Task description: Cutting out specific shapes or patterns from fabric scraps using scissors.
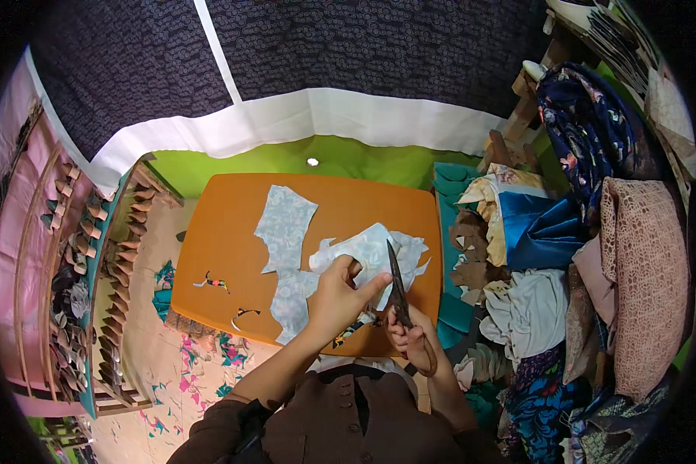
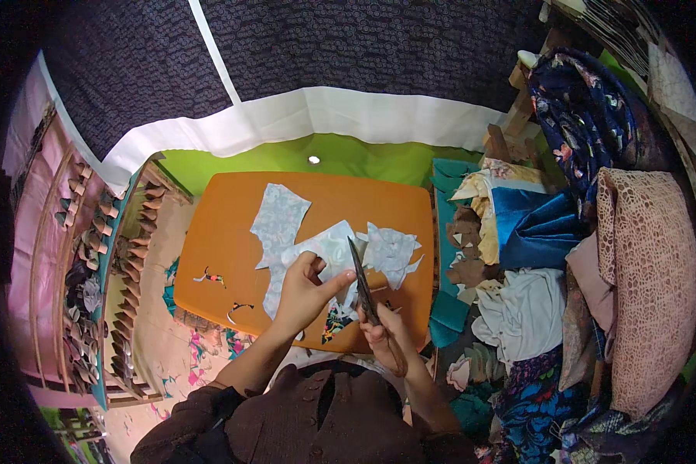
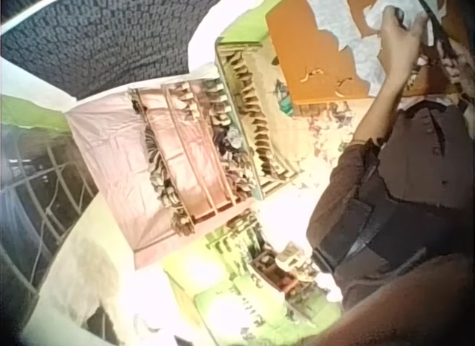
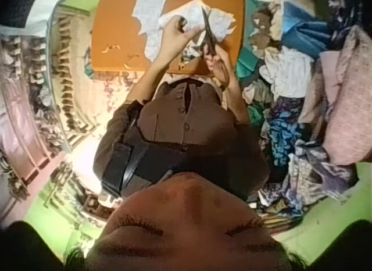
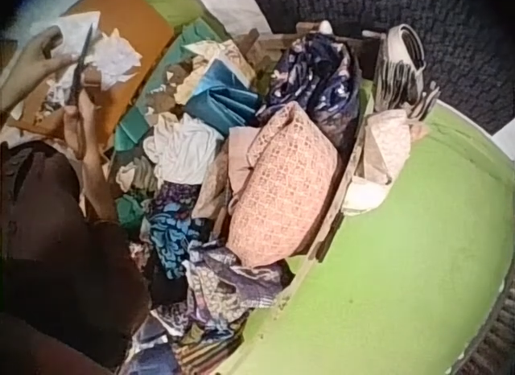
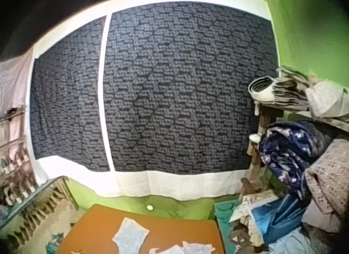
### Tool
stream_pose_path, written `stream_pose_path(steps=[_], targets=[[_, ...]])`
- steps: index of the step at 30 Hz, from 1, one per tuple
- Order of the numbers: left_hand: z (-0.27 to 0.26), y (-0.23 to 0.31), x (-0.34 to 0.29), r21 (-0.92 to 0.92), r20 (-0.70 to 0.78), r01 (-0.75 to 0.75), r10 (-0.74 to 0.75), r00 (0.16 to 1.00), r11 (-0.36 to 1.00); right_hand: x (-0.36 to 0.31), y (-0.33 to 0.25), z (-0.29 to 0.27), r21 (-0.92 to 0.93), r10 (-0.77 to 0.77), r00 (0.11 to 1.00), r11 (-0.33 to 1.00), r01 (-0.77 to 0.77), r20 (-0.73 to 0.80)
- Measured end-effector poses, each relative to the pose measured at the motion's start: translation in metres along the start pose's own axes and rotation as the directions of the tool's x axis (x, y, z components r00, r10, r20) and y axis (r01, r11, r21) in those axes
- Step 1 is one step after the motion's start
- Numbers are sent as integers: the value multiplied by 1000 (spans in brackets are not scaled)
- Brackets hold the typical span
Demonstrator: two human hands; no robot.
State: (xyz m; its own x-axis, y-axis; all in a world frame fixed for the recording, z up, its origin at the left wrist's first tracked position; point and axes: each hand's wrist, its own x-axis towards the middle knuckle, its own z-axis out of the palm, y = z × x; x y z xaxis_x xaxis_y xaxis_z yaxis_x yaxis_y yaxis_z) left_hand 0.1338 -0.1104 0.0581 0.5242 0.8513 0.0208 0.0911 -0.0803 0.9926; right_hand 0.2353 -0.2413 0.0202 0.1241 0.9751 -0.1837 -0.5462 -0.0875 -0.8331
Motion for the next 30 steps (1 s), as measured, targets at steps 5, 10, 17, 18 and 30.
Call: stream_pose_path(steps=[5, 10, 17, 18, 30], targets=[[-5, -10, -2, 121, 66, 31, -39, 997, 992, 0, -1, 10, 104, 94, 994, 991, -88, -60], [-7, -10, -4, 16, 88, 62, -63, 994, 998, -1, 3, 13, -111, -87, 995, 990, 82, -45], [-22, 0, -4, 205, 152, 35, -67, 986, 978, 0, -3, 15, -273, -19, 998, 962, 4, -53], [-22, -2, -4, 223, 190, 1, -45, 981, 975, 0, -3, 16, -247, -35, 998, 969, 20, -55], [-32, -9, -6, 122, 215, 11, -37, 976, 993, 4, 1, 20, -284, -6, 997, 959, -17, -81]])
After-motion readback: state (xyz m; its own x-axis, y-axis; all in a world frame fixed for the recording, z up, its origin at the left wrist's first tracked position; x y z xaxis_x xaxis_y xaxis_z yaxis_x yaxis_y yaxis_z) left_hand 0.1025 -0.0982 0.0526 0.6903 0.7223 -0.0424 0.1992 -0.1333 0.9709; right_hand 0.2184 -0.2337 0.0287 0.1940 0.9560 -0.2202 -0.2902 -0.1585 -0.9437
